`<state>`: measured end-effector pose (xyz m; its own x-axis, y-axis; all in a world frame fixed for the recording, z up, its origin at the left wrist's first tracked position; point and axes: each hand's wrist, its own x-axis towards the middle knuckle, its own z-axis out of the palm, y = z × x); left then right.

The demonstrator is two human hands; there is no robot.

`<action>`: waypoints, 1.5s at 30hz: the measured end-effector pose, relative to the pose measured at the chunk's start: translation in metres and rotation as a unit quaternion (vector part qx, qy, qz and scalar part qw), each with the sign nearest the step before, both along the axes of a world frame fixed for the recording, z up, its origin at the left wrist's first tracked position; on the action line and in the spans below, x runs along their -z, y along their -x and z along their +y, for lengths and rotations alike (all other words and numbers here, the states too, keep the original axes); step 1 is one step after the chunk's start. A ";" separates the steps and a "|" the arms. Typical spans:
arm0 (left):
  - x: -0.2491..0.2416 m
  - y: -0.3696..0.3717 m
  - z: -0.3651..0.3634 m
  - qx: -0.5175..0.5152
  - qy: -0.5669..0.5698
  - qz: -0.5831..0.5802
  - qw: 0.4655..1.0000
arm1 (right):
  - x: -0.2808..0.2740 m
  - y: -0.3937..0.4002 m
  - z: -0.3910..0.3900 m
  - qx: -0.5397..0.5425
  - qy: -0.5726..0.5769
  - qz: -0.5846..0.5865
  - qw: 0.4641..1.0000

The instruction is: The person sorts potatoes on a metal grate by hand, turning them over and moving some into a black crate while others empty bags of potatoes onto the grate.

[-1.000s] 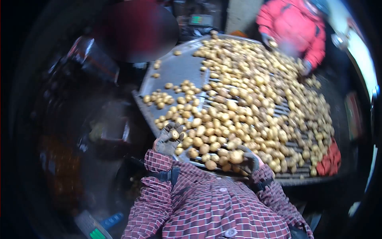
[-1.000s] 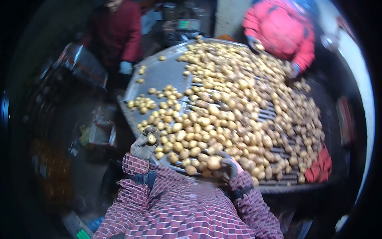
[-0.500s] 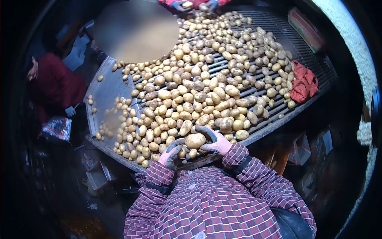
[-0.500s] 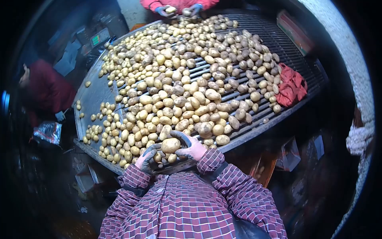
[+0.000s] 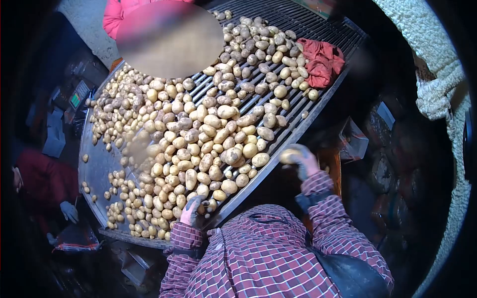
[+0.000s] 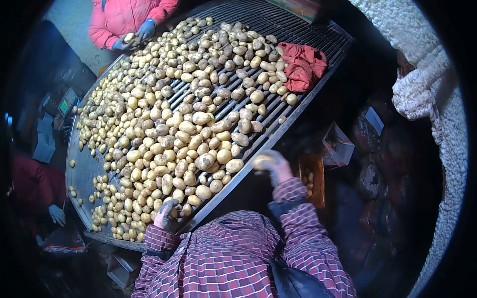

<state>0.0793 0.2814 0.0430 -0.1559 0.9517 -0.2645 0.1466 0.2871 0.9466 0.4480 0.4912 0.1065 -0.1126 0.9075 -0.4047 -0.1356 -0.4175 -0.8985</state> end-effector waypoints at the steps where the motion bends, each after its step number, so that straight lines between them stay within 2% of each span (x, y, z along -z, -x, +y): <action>1: 0.023 0.008 -0.007 -0.047 0.021 -0.079 0.996 | 0.001 -0.031 0.004 0.078 -0.004 -0.038 0.996; 3: 0.020 0.010 -0.006 -0.181 0.085 -0.313 0.928 | 0.030 -0.102 0.005 0.154 -0.057 -0.148 0.975; 4: -0.006 0.007 0.000 -0.221 0.115 -0.393 0.885 | 0.059 -0.143 0.004 0.156 -0.081 -0.198 0.964; 5: -0.020 0.007 0.000 -0.262 0.141 -0.469 0.831 | 0.121 -0.210 0.008 0.111 -0.150 -0.388 0.902; 6: 0.001 0.009 -0.009 -0.256 0.106 -0.420 0.864 | 0.112 -0.215 0.006 0.065 -0.047 -0.530 0.844; 7: -0.011 0.009 -0.009 -0.251 0.111 -0.411 0.869 | 0.104 -0.221 0.003 -0.009 0.058 -0.647 0.760; 8: -0.023 0.008 -0.006 -0.246 0.115 -0.403 0.874 | 0.103 -0.209 0.004 0.014 0.012 -0.683 0.731; 10: -0.027 0.010 -0.012 -0.245 0.103 -0.396 0.879 | 0.095 -0.170 0.021 0.025 -0.129 -0.514 0.848; 12: -0.039 0.007 -0.015 -0.274 0.098 -0.399 0.869 | 0.037 -0.071 0.031 -0.003 -0.146 -0.365 0.920; 14: -0.030 0.009 -0.020 -0.275 0.081 -0.375 0.882 | 0.005 0.005 0.036 -0.123 -0.189 -0.321 0.920; 16: -0.035 0.012 -0.023 -0.279 0.106 -0.357 0.885 | -0.010 0.071 0.036 -0.238 -0.328 -0.346 0.847; 18: -0.024 0.016 -0.032 -0.287 0.129 -0.322 0.893 | 0.010 0.121 0.035 -0.305 -0.418 -0.417 0.747; 20: 0.039 0.032 -0.062 -0.234 0.083 -0.168 0.954 | 0.008 0.161 0.021 -0.349 -0.449 -0.545 0.616; 21: 0.070 0.041 -0.077 -0.215 0.062 -0.085 0.971 | 0.017 0.177 0.013 -0.383 -0.427 -0.574 0.584; 22: 0.061 0.038 -0.071 -0.230 0.077 -0.088 0.966 | 0.025 0.189 0.007 -0.417 -0.403 -0.600 0.551; 23: 0.050 0.034 -0.065 -0.245 0.092 -0.091 0.961 | 0.019 0.193 0.003 -0.484 -0.415 -0.573 0.515; 24: 0.038 0.031 -0.058 -0.260 0.106 -0.094 0.955 | 0.024 0.194 -0.003 -0.468 -0.437 -0.569 0.516; 26: -0.033 0.006 -0.021 -0.211 0.139 -0.211 0.945 | 0.019 0.186 0.010 -0.478 -0.430 -0.522 0.560; 27: -0.040 -0.008 -0.006 -0.186 0.084 -0.258 0.944 | 0.012 0.182 0.020 -0.450 -0.363 -0.513 0.634; 28: -0.046 -0.011 0.004 -0.110 0.081 -0.193 0.972 | 0.010 0.178 0.030 -0.388 -0.337 -0.516 0.685; 30: -0.059 -0.024 0.025 -0.072 0.097 -0.183 0.976 | 0.007 0.171 0.063 -0.313 -0.291 -0.525 0.736; 32: -0.027 -0.016 0.027 -0.028 0.069 -0.174 0.982 | -0.007 0.169 0.097 -0.267 -0.312 -0.538 0.736; 33: -0.006 -0.009 0.024 -0.017 0.075 -0.131 0.988 | -0.019 0.171 0.106 -0.256 -0.342 -0.545 0.721; 34: -0.028 -0.008 0.030 -0.057 0.116 -0.183 0.974 | -0.023 0.178 0.118 -0.266 -0.363 -0.572 0.686; 36: -0.026 0.002 0.030 -0.094 0.152 -0.222 0.959 | -0.001 0.197 0.140 -0.317 -0.329 -0.622 0.636; 37: -0.021 0.005 0.029 -0.118 0.148 -0.252 0.949 | -0.010 0.214 0.141 -0.364 -0.265 -0.635 0.628; 38: -0.018 0.008 0.027 -0.119 0.120 -0.238 0.957 | 0.015 0.226 0.151 -0.354 -0.275 -0.657 0.606; 40: -0.019 0.011 0.026 -0.163 0.143 -0.270 0.938 | 0.018 0.249 0.165 -0.356 -0.270 -0.668 0.595; 42: -0.008 0.019 0.024 -0.192 0.144 -0.315 0.918 | 0.012 0.258 0.167 -0.379 -0.314 -0.622 0.610; 45: 0.004 0.023 0.036 -0.233 0.111 -0.284 0.923 | 0.013 0.277 0.131 -0.438 -0.335 -0.542 0.635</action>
<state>0.0564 0.3171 0.0394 -0.3113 0.7285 -0.6102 -0.5448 0.3893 0.7427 0.1715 0.6227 0.0931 -0.6771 0.6982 -0.2325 0.7339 0.6179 -0.2820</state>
